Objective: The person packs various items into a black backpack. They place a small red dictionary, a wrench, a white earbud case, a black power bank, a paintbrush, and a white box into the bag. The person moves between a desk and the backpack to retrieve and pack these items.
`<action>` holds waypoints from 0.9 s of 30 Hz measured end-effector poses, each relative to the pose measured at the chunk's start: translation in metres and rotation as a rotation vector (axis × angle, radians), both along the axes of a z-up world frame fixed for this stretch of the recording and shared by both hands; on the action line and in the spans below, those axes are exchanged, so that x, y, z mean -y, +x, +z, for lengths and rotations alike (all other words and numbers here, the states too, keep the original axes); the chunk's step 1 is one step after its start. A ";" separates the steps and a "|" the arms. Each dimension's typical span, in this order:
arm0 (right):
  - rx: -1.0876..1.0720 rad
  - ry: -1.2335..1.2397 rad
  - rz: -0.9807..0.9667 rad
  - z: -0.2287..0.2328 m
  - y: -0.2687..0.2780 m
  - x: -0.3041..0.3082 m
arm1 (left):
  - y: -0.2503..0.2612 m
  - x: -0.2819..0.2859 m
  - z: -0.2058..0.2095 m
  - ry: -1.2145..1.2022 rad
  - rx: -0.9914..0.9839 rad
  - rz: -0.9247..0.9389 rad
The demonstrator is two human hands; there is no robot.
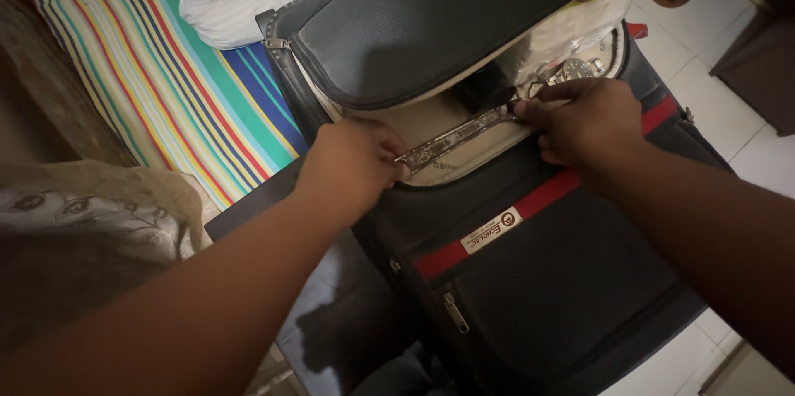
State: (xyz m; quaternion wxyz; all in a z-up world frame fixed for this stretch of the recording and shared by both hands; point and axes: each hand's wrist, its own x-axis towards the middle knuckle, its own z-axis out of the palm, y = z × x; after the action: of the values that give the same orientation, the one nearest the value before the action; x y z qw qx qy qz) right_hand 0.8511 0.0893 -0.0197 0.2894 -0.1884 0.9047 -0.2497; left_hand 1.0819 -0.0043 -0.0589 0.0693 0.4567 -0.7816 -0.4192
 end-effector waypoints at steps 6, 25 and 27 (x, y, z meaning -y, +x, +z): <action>-0.054 0.006 0.029 -0.001 0.001 0.002 | -0.007 -0.001 -0.015 -0.231 -0.113 -0.086; -0.112 0.011 0.108 0.008 0.002 -0.014 | 0.003 -0.004 -0.006 -0.152 -0.095 0.073; -0.075 -0.008 0.077 0.009 0.003 -0.021 | 0.004 -0.008 -0.005 -0.082 -0.075 0.132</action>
State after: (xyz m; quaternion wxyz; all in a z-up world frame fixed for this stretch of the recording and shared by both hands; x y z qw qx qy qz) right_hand 0.8545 0.1099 -0.0110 0.2638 -0.2337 0.9059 -0.2348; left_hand 1.0861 0.0040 -0.0638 0.1445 0.4881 -0.7631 -0.3981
